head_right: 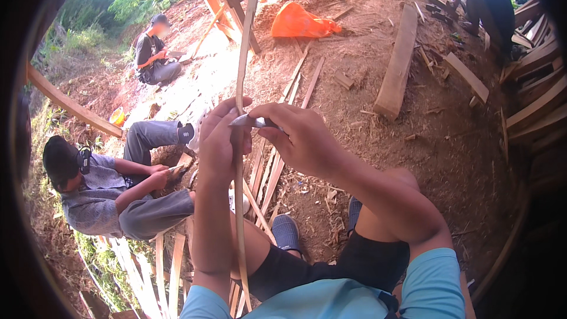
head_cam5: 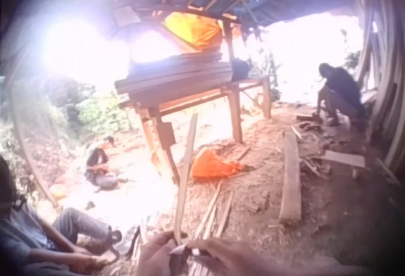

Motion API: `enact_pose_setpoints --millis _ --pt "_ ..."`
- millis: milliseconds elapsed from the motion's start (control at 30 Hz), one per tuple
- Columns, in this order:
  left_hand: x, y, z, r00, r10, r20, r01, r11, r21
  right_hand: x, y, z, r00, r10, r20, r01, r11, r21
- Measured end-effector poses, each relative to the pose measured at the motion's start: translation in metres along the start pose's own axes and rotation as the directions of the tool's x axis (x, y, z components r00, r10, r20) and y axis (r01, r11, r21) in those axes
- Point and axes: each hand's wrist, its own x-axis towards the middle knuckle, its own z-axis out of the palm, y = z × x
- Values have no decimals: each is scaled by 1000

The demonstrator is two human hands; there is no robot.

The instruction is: The person sits on the ground and uses a small knife to shave thin strips off a long, thin piece of wood. They hold the wood vertically and repeatedly scrape the blade along its length to remove thin layers.

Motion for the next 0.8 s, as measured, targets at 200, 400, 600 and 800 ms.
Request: enact_pose_setpoints --millis 200,400,600,800 --pt "-1 -5 3 995 -36 92 47 992 -117 0 -1 -2 996 -57 -75 57 998 -6" --pt "-7 0 5 993 -41 114 53 993 -107 0 5 -7 995 -49 -92 46 998 -32" --pt "-2 -5 6 991 -82 107 97 985 -142 1 3 -11 990 -108 -88 101 992 -73" --pt "-1 -10 7 989 -72 132 88 989 -121 -1 0 -12 987 -130 -89 123 989 -86"
